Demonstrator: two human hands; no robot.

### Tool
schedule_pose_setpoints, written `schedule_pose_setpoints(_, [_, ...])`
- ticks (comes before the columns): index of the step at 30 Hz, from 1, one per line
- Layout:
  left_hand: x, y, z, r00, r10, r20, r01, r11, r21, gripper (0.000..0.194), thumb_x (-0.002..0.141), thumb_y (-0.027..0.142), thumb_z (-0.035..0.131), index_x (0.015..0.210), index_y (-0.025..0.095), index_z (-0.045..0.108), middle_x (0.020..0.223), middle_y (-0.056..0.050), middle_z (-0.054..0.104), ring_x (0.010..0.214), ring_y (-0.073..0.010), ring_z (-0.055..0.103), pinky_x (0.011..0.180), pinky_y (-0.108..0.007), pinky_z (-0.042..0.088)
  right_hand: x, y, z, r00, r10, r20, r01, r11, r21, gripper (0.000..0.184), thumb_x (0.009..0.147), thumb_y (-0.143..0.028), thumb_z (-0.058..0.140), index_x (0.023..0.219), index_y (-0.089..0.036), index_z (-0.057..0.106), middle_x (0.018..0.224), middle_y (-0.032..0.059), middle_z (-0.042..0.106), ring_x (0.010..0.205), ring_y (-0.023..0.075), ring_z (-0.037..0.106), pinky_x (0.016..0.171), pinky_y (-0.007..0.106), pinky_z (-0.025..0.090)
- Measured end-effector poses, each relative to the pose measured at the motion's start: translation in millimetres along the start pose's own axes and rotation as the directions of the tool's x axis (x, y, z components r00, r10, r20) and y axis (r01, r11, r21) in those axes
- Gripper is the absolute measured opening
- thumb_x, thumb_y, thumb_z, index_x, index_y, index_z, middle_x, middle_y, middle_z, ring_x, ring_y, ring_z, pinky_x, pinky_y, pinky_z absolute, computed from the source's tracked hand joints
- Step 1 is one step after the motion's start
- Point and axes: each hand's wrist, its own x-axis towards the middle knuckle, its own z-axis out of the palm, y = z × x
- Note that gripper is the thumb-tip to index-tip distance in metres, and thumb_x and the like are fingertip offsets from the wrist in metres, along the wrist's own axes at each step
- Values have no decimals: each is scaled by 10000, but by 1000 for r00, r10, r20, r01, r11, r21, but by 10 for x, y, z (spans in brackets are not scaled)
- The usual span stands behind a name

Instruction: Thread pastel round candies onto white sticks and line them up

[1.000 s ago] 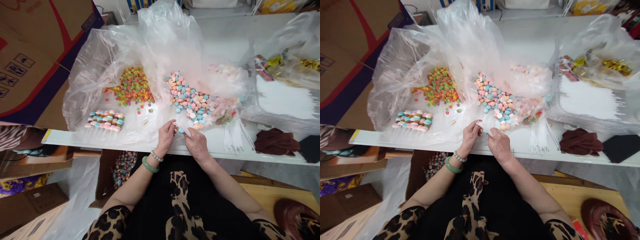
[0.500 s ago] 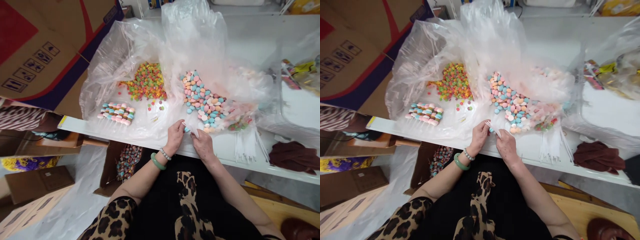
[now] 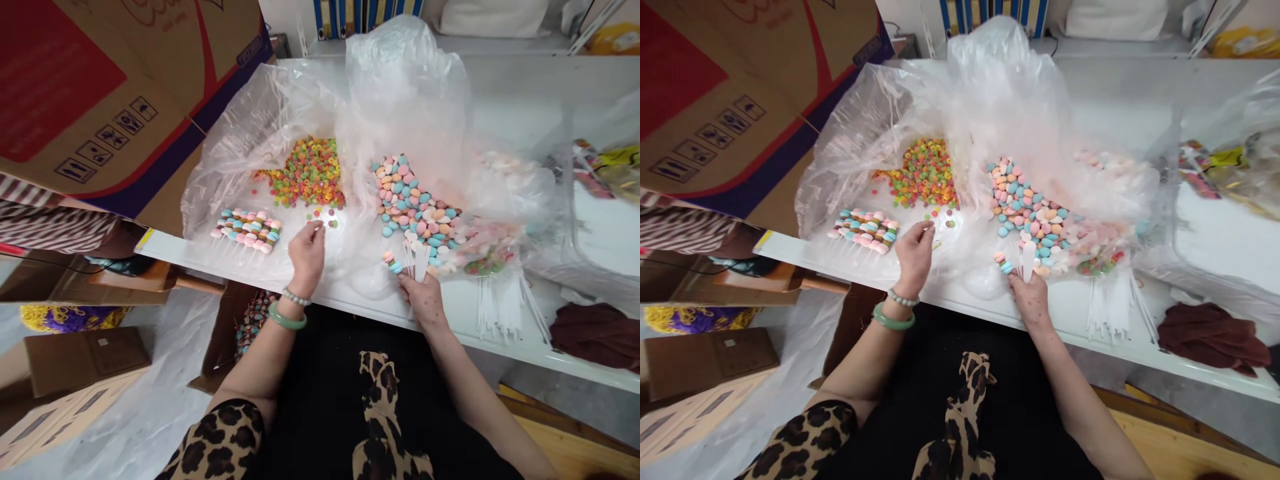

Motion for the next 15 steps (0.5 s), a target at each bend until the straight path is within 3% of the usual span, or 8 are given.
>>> schedule_pose_setpoints(1, [139, -88, -20, 1000, -14, 15, 13, 997, 77, 241, 857, 269, 548, 993, 180, 726, 909, -57, 724, 835, -178, 643, 804, -295, 472, 8, 11, 10, 999, 42, 18, -44, 996, 77, 212, 655, -347, 649, 759, -167, 606, 516, -37, 522, 419, 105, 414, 369, 226, 301])
schedule_pose_setpoints(4, [453, -274, 44, 976, -25, 215, -23, 975, 221, 214, 809, 179, 540, 878, 179, 741, 919, -71, 722, 877, -197, 641, 825, -297, 458, 19, 6, 50, 994, 95, 53, -104, 973, 206, 195, 628, -303, 674, 738, -167, 588, 503, -50, 508, 390, 79, 370, 338, 210, 256])
schedule_pose_setpoints(9, [642, -290, 283, 907, 39, 420, -182, 934, 308, 227, 776, 159, 541, 895, 203, 729, 908, -74, 686, 876, -206, 603, 808, -300, 425, 15, -31, 66, 995, 77, 64, -90, 967, 238, 165, 635, -275, 674, 715, -174, 570, 507, -53, 505, 381, 68, 355, 333, 212, 235])
schedule_pose_setpoints(12, [659, -264, 313, 902, 15, 432, -178, 923, 340, 174, 773, 184, 547, 852, 203, 701, 901, -65, 677, 844, -199, 581, 764, -294, 408, 13, -48, 64, 994, 84, 71, -99, 966, 241, 153, 633, -275, 663, 698, -179, 564, 498, -56, 500, 381, 70, 355, 336, 215, 238])
schedule_pose_setpoints(15, [620, -251, 278, 939, -7, 345, -129, 920, 369, 185, 799, 172, 495, 878, 191, 661, 858, -58, 673, 804, -189, 575, 729, -287, 394, 16, -59, 70, 992, 117, 57, -127, 966, 225, 158, 627, -284, 657, 704, -182, 564, 487, -59, 503, 371, 72, 351, 332, 216, 231])
